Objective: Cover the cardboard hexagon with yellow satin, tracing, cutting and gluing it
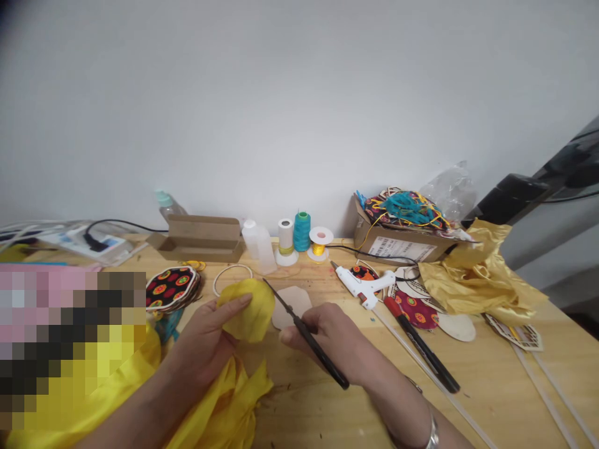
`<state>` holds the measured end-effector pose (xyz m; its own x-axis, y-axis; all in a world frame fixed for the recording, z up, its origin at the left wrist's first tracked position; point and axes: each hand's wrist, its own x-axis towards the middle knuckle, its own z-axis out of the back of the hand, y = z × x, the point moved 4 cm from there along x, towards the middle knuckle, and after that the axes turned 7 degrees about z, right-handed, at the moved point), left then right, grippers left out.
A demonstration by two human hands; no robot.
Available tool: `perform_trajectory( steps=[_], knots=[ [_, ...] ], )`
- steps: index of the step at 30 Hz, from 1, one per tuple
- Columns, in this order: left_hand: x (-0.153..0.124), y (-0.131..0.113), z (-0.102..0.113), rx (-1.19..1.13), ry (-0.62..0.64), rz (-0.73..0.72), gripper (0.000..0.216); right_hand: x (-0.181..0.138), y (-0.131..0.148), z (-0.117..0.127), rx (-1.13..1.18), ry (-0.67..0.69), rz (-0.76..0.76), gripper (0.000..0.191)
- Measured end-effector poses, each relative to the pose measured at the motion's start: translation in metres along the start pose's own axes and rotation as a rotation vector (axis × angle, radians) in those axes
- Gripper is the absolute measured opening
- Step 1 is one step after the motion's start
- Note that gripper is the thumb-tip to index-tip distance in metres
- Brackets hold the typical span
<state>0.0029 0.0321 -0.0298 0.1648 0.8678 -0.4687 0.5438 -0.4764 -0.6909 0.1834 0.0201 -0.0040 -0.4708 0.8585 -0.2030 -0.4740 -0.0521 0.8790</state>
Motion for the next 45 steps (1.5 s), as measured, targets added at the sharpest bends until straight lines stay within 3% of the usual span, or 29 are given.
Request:
perform_trajectory(
  steps=[15,24,45],
  knots=[
    [0.001,-0.002,-0.003,0.008,0.003,-0.012,0.018,0.002,-0.005,0.0,-0.067,-0.01,0.03,0.058],
    [-0.001,-0.002,-0.003,0.021,0.018,-0.005,0.02,-0.007,0.011,0.002,-0.22,-0.006,0.021,0.053],
    [-0.001,0.0,-0.003,0.054,0.017,0.018,0.019,-0.015,0.018,0.006,-0.213,-0.133,0.101,0.044]
  ],
)
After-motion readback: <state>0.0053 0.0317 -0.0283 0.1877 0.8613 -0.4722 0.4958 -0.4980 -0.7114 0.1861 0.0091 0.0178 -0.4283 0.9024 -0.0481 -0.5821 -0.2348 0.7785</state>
